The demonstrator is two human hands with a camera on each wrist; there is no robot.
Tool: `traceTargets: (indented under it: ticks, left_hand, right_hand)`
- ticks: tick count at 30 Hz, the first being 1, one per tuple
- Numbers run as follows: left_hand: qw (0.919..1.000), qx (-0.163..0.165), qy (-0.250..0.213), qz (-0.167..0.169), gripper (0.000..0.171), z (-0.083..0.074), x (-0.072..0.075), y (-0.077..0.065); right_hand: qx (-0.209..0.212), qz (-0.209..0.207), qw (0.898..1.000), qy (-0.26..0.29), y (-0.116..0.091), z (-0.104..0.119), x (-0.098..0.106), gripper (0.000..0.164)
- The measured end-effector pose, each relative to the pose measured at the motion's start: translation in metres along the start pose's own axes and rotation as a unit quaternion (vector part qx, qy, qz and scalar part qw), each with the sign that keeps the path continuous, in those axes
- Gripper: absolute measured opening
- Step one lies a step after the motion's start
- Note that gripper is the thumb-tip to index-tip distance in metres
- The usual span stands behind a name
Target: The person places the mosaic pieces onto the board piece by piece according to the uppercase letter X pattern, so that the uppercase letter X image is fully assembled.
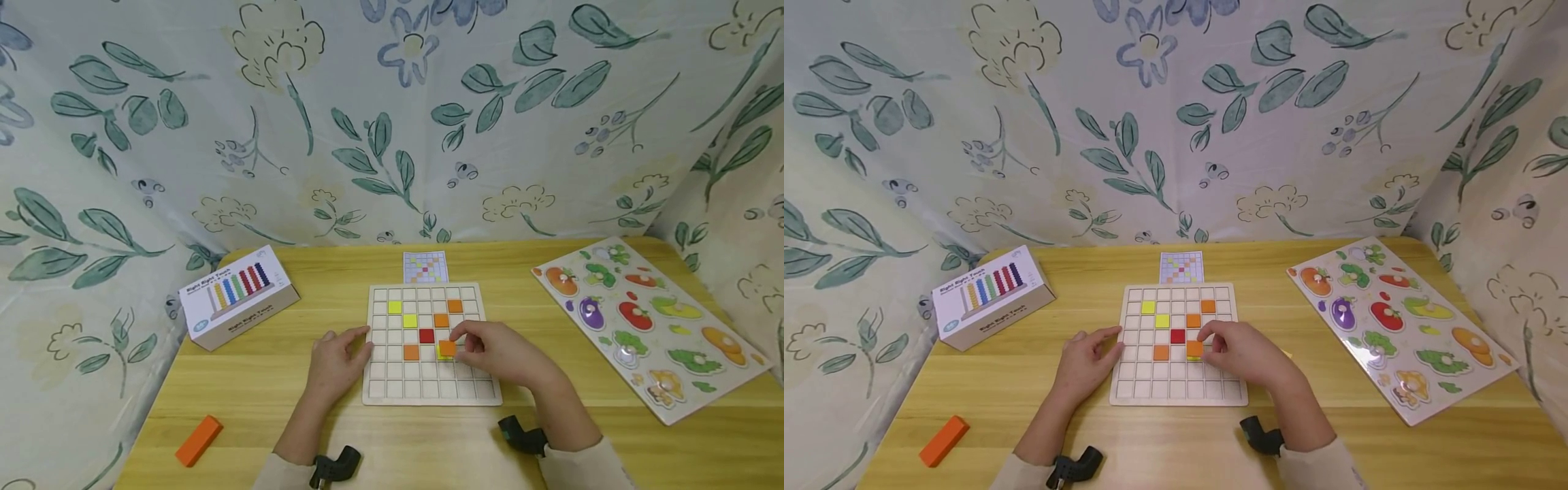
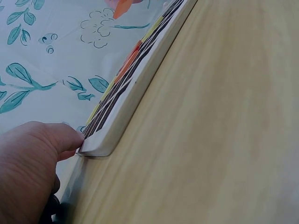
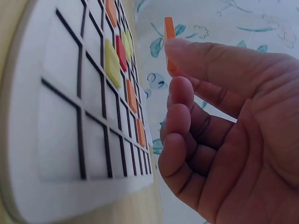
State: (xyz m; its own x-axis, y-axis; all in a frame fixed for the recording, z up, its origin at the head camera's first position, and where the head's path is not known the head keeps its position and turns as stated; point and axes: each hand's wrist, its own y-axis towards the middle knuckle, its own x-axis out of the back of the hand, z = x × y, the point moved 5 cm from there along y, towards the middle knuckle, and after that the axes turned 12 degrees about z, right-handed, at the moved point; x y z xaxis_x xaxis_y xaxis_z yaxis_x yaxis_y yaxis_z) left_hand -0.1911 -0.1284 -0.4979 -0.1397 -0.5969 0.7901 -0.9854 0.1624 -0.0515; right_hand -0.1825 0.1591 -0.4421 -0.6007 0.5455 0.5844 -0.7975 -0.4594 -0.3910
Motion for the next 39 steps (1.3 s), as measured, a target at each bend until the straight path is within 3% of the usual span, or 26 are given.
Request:
traceTargets:
  ticks: [11,25,39]
  left_hand:
    - [0.9997,-0.020,0.002,-0.016,0.032,-0.002,0.001,-0.001]
    - [0.9997,-0.019,0.006,-0.015,0.031,-0.003,0.003,-0.002]
    - [1.0000,0.004,0.007,0.001,0.033,-0.001,0.001,-0.001]
  right_hand:
    - [0.041,0.011,0.998,-0.051,0.014,0.021,-0.027,0.017]
    - [0.104,-0.027,0.989,-0.106,0.028,0.048,-0.069,0.017]
    - [0.067,-0.067,0.988,-0.124,0.036,0.047,-0.079,0.019]
